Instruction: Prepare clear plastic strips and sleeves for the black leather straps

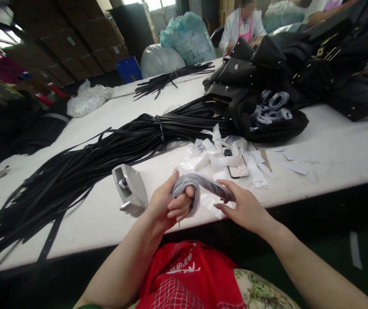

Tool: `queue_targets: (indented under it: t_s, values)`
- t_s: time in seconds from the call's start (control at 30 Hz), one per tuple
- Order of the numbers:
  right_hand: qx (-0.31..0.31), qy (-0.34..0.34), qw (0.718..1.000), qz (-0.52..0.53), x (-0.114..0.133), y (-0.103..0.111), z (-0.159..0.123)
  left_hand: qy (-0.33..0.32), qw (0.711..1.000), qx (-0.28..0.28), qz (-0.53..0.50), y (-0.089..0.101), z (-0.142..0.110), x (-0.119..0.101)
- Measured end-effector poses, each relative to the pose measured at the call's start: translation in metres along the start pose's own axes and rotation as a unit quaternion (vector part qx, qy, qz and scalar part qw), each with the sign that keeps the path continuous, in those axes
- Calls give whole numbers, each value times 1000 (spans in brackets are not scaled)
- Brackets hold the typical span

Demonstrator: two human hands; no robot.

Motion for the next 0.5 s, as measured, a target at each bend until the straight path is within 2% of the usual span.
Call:
queue_targets:
  t_s: [0.07, 0.13, 0.27, 0.33, 0.37, 0.43, 0.47, 0.5]
  values:
    - [-48, -23, 999, 2, -4, 0, -3, -23, 999, -6, -45, 4, -5, -15]
    - [-54, -40, 997, 30, -9, 2, -4, -53, 995, -22, -77, 8, -14, -29]
    - [-9, -46, 996, 78, -12, -5, 0, -131, 981, -68, -123, 14, -30, -56]
    - [17, -54, 992, 115, -7, -17, 2, -190, 969, -97, -121, 19, -33, -67]
    - [49, -66, 984, 155, -2, -26, 3, -230, 960, -120, -104, 23, -32, -71]
    - [158, -87, 945, 274, 11, -44, 3, -336, 919, -205, -20, 38, -28, -74]
    - [219, -93, 910, 341, 21, -51, 2, -393, 879, -264, 59, 47, -26, -72]
    - [276, -92, 867, 404, 31, -56, 2, -436, 821, -327, 171, 56, -24, -67]
Point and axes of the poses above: each hand's wrist, its own z-axis towards the middle knuckle, its own y-axis out of the back of the hand, x = y × z, the point moved 2 cm from there along z, towards the middle knuckle, and after that the axes turned 7 degrees about y, right-handed, at the moved point
